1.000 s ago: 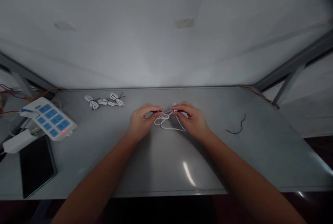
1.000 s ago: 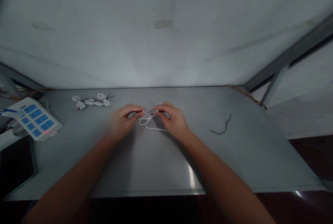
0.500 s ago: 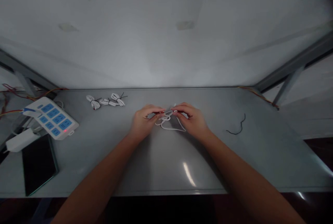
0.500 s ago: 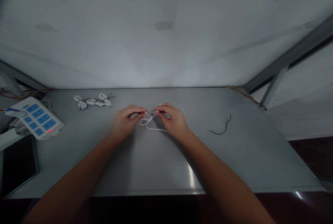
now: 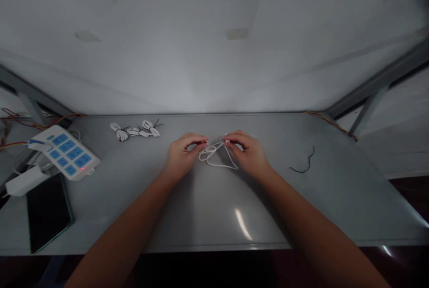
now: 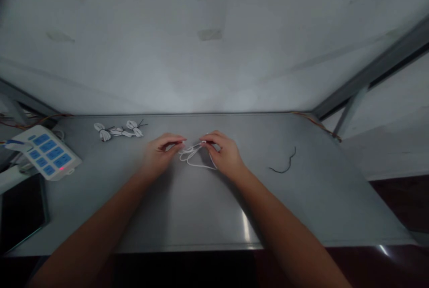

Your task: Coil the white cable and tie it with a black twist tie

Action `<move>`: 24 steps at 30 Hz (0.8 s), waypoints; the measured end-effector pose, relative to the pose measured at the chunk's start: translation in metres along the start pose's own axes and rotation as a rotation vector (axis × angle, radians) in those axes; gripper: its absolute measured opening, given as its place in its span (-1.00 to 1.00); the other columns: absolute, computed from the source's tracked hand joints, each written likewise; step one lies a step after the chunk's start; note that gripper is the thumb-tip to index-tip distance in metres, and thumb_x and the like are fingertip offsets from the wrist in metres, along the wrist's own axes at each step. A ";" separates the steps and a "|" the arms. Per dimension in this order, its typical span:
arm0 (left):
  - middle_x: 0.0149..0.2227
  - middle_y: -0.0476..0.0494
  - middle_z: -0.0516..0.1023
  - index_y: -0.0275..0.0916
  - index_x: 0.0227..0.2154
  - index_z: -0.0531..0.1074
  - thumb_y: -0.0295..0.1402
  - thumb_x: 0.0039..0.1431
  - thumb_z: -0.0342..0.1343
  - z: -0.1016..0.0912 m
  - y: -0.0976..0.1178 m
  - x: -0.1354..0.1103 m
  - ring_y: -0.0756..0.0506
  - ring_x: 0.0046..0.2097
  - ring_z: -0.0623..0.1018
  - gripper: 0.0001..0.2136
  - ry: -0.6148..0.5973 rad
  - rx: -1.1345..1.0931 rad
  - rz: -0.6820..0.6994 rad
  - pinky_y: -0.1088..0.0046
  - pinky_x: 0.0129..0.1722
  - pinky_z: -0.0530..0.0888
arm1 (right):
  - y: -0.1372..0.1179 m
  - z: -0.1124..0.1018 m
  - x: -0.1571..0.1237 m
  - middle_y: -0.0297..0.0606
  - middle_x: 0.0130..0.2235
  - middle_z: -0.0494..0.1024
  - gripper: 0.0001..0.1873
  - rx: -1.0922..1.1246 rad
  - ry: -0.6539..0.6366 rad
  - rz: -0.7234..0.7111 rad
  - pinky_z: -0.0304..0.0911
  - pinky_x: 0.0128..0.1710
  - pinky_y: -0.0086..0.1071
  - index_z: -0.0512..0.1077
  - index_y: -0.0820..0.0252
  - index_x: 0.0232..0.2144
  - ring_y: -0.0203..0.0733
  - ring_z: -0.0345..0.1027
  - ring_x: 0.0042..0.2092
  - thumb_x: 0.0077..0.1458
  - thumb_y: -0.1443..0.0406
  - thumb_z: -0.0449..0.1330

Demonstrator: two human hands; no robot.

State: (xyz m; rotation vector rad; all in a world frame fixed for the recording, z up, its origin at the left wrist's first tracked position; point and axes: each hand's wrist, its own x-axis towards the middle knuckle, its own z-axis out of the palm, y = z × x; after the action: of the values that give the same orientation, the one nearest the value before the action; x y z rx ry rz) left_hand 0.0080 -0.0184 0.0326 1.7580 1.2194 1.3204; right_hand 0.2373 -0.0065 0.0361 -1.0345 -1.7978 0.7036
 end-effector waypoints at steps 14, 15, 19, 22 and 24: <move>-0.25 -0.26 0.60 -0.32 -0.17 0.57 -0.27 0.35 0.03 -0.022 -0.026 0.017 -0.20 -0.21 0.57 -0.73 0.194 0.693 -0.342 0.29 -0.13 0.44 | 0.047 -0.071 0.012 -0.32 -0.55 0.52 -0.92 -0.173 0.218 0.670 0.26 -0.56 -0.33 0.53 0.17 -0.34 -0.19 0.39 -0.58 0.06 0.29 0.29; -0.26 -0.27 0.60 -0.31 -0.20 0.57 -0.28 0.35 0.03 -0.020 -0.027 0.016 -0.21 -0.20 0.57 -0.74 0.162 0.731 -0.354 0.29 -0.13 0.43 | 0.047 -0.070 0.012 -0.34 -0.59 0.50 -0.94 -0.126 0.162 0.708 0.24 -0.58 -0.34 0.51 0.16 -0.37 -0.20 0.37 -0.61 0.03 0.32 0.30; -0.24 -0.25 0.61 -0.27 -0.26 0.58 -0.28 0.37 0.02 -0.004 -0.025 0.011 -0.19 -0.20 0.56 -0.74 0.015 0.748 -0.317 0.31 -0.15 0.41 | 0.037 -0.050 0.009 -0.34 -0.60 0.53 -0.78 0.154 -0.134 0.845 0.32 -0.58 -0.34 0.45 0.15 -0.28 -0.17 0.42 -0.61 -0.03 0.37 0.36; -0.25 -0.23 0.60 -0.28 -0.23 0.58 -0.29 0.38 0.03 0.015 -0.020 0.004 -0.17 -0.18 0.54 -0.76 -0.087 0.666 -0.191 0.31 -0.11 0.41 | 0.023 -0.025 0.006 -0.32 -0.59 0.55 -0.67 0.315 -0.258 0.852 0.40 -0.56 -0.31 0.41 0.16 -0.23 -0.16 0.45 -0.60 -0.06 0.40 0.40; -0.25 -0.23 0.58 -0.28 -0.23 0.59 -0.30 0.39 0.04 0.026 -0.015 -0.002 -0.17 -0.15 0.53 -0.76 -0.136 0.608 -0.101 0.30 -0.08 0.41 | 0.015 -0.010 0.003 -0.35 -0.59 0.55 -0.63 0.395 -0.296 0.835 0.43 -0.56 -0.31 0.37 0.13 -0.23 -0.17 0.44 -0.61 -0.06 0.40 0.42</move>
State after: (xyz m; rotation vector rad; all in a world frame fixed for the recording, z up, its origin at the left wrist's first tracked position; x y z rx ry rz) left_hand 0.0275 -0.0128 0.0105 2.1119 1.7239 0.7965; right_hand 0.2505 0.0041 0.0294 -1.4487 -1.3176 1.7134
